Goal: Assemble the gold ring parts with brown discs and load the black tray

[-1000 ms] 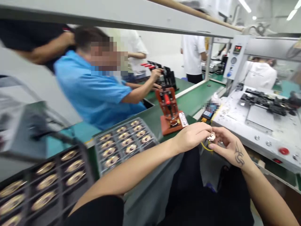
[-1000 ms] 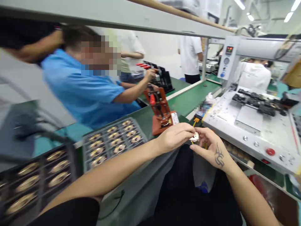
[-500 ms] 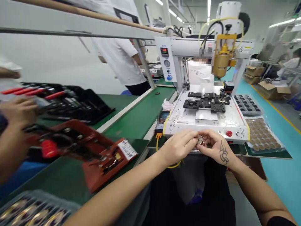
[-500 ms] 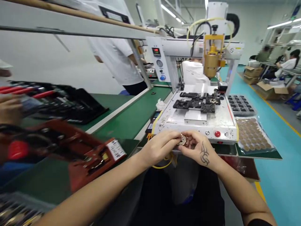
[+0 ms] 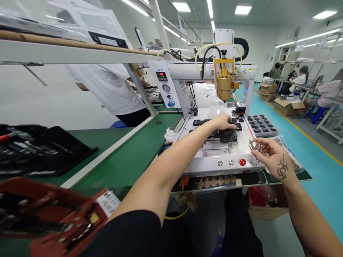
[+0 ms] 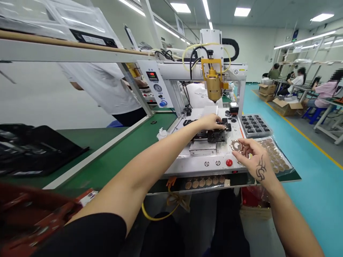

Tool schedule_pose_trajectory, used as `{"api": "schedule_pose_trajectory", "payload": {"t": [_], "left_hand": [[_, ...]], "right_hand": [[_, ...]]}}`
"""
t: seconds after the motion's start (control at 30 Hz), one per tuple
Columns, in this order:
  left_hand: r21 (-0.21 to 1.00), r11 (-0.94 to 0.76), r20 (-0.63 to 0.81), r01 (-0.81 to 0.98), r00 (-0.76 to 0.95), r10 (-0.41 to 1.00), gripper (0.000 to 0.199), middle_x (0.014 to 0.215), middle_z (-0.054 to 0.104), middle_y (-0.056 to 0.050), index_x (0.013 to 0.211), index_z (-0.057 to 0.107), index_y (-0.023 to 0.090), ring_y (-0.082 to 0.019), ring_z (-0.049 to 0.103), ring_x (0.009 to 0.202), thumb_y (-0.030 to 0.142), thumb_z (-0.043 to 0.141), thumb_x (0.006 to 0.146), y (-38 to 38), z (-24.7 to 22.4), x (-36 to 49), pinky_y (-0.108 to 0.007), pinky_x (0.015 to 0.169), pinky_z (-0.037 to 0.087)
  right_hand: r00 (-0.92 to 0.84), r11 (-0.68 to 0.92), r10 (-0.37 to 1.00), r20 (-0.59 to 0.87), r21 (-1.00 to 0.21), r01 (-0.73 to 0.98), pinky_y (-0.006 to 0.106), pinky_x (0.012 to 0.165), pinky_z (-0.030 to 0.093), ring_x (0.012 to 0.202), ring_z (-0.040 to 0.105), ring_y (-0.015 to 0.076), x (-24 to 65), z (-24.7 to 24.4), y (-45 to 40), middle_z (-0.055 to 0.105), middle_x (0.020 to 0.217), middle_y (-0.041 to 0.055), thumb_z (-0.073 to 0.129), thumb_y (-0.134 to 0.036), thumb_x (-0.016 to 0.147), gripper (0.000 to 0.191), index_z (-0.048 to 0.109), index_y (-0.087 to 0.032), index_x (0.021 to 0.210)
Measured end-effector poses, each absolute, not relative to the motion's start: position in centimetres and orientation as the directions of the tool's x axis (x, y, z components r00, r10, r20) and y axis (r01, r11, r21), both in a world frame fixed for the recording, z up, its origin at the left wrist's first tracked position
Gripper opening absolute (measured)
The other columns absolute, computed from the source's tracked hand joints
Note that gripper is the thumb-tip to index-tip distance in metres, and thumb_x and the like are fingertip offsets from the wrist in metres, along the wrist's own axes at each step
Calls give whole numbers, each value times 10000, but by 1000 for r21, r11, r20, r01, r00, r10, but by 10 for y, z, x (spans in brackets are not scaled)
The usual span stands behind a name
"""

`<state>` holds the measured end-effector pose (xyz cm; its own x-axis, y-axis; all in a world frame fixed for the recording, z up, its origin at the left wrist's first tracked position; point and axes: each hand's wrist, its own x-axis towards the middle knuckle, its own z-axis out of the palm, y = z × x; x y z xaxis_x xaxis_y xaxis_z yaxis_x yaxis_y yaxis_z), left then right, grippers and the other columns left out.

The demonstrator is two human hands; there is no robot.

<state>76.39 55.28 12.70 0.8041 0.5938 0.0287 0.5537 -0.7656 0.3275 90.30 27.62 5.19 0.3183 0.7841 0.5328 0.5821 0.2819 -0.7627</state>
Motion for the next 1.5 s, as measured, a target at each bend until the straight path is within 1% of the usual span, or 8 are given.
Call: {"api": "schedule_pose_trajectory", "payload": {"t": [0.1, 0.27, 0.57, 0.8, 0.93, 1.07, 1.27, 1.5], "left_hand": [[312, -746, -95, 588, 800, 592, 478, 1095, 818, -137, 1003, 823, 137, -295, 716, 1011, 561, 875, 788, 570, 129, 783, -357, 918, 540], [256, -737, -162, 625, 780, 605, 435, 1038, 836, -100, 851, 853, 187, -311, 719, 1043, 565, 929, 647, 582, 136, 796, -339, 943, 532], [294, -753, 9, 588, 787, 617, 222, 701, 723, -84, 706, 787, 155, -297, 702, 856, 360, 859, 660, 560, 134, 793, -355, 805, 520], [473, -747, 301, 467, 711, 635, 248, 997, 794, -104, 987, 758, 150, -226, 708, 893, 286, 746, 781, 545, 156, 728, -339, 812, 535], [624, -723, 426, 296, 647, 633, 285, 1022, 795, -102, 1026, 719, 167, -207, 724, 879, 298, 770, 778, 523, 160, 684, -343, 816, 564], [665, -712, 454, 226, 635, 625, 300, 1003, 800, -89, 1054, 707, 193, -196, 726, 858, 320, 781, 793, 499, 151, 644, -345, 800, 573], [647, -713, 436, 271, 636, 637, 296, 991, 786, -63, 1105, 698, 222, -196, 729, 861, 359, 757, 849, 468, 138, 591, -350, 788, 586], [690, -696, 489, 199, 580, 651, 297, 1027, 763, -61, 1123, 673, 205, -171, 684, 823, 306, 737, 852, 429, 134, 579, -356, 829, 602]], "right_hand": [[360, 274, 764, 536, -774, 571, 377, 718, 611, 816, 674, 215, 918, 54, 263, 750, 1019, 79, 852, -540, 916, 493, 764, -234, 1293], [435, 179, 752, 496, -788, 589, 376, 700, 602, 783, 666, 214, 941, 63, 275, 730, 886, 60, 877, -605, 865, 585, 780, -196, 1271], [291, 186, 838, 462, -743, 643, 377, 710, 557, 787, 631, 217, 964, 69, 392, 734, 927, 98, 783, -753, 839, 694, 708, -144, 1164], [37, 187, 950, 309, -663, 725, 332, 705, 502, 788, 614, 203, 968, 73, 463, 719, 883, 62, 873, -584, 785, 522, 748, -163, 1067], [-99, 207, 973, 206, -608, 766, 336, 702, 495, 778, 637, 209, 971, 79, 483, 738, 880, 61, 834, -583, 829, 523, 807, -170, 1148], [-189, 246, 969, 160, -539, 805, 358, 764, 515, 842, 679, 239, 975, 80, 491, 787, 972, 88, 767, -622, 900, 497, 848, -221, 1183], [-197, 291, 950, 244, -453, 842, 397, 914, 533, 1081, 702, 305, 976, 68, 496, 805, 1207, 127, 693, -573, 974, 406, 851, -234, 1131], [-89, 275, 908, 408, -424, 863, 412, 889, 538, 964, 691, 302, 965, 63, 497, 774, 920, 98, 778, -535, 922, 315, 851, -233, 969]]}}
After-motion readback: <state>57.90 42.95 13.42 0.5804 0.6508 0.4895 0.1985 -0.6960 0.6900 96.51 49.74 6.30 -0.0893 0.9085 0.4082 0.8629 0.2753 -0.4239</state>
